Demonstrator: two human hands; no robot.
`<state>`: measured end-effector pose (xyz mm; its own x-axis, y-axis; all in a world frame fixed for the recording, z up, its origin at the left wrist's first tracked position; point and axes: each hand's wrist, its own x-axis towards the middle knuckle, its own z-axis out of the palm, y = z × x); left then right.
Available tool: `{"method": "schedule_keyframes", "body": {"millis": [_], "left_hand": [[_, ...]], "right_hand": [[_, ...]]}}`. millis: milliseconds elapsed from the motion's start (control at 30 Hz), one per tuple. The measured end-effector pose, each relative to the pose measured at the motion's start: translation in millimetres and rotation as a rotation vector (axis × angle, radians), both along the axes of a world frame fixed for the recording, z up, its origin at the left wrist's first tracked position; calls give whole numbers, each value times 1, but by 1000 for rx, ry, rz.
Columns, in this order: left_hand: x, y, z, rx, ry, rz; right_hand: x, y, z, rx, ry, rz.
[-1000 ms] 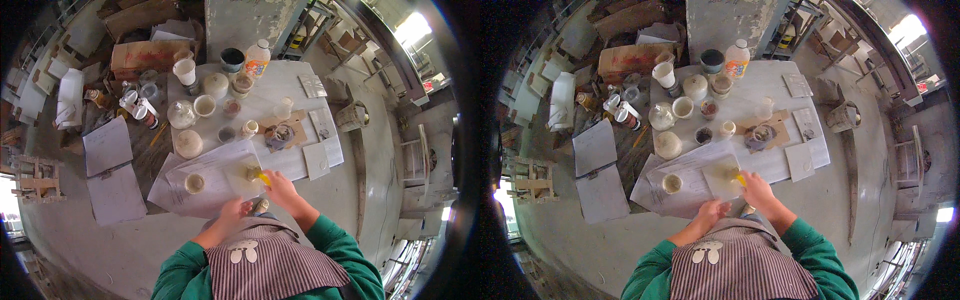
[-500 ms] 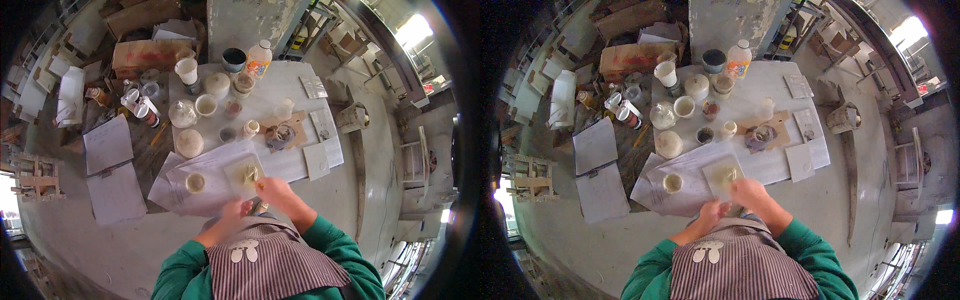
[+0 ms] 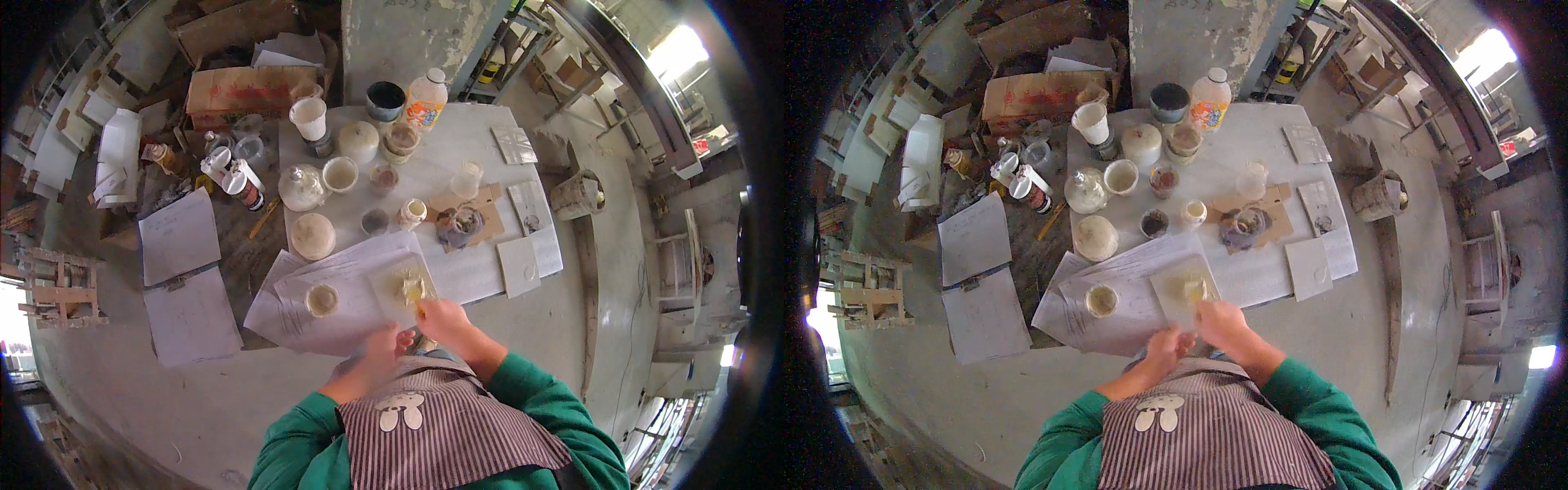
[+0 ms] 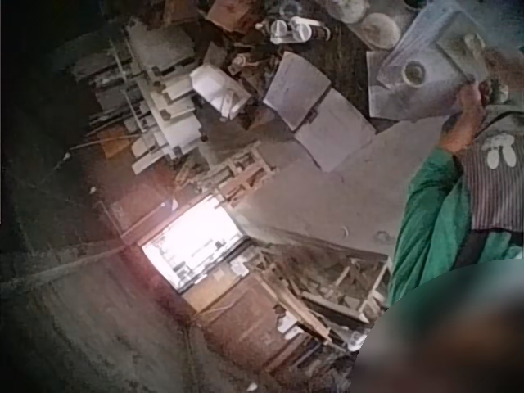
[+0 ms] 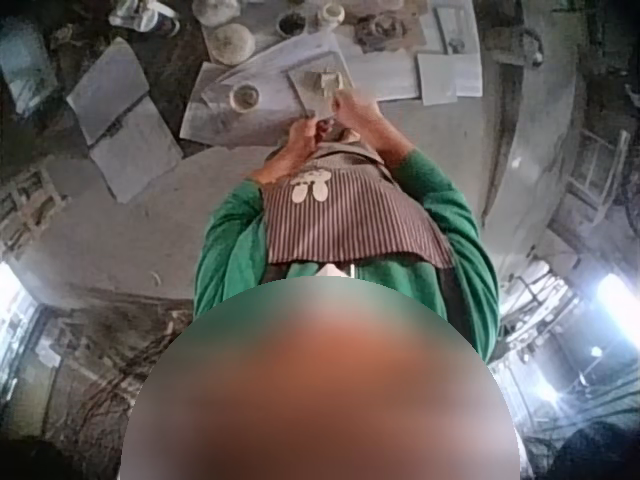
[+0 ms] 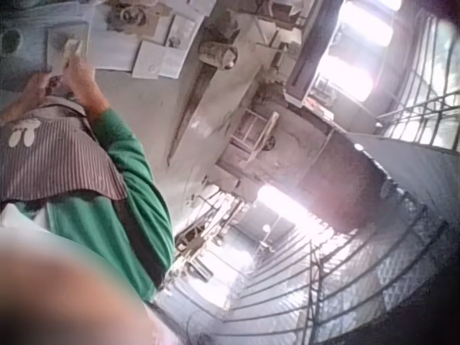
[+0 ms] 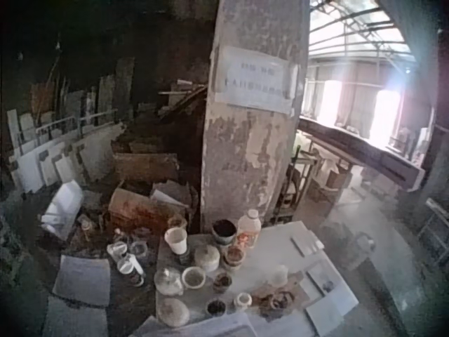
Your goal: The person mixes a yellow viscous substance on a white tile using a yellow spatula, then walks to a table and adds liquid from a small cup to the mixture, continuing to stir. The person handles the tile and spatula throughout.
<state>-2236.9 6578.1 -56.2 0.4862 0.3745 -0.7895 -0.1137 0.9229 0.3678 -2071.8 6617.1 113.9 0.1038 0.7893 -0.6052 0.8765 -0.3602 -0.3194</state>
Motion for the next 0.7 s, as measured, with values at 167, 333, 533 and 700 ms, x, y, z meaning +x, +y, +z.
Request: {"method": "schedule_keyframes", "body": {"millis": [167,333,533,700], "left_hand": [[2,-2,4,3,32,2],[0,-1,7,44,-43,19],[4,2,7,-78,24,45],[3,2,13,-80,21,32]], "right_hand": [[2,2,-7,97,-16,-166],[0,0,-12,34,-65,26],[-4,2,-7,278,-117,-192],[5,-19,-15,103,50,-121]]}}
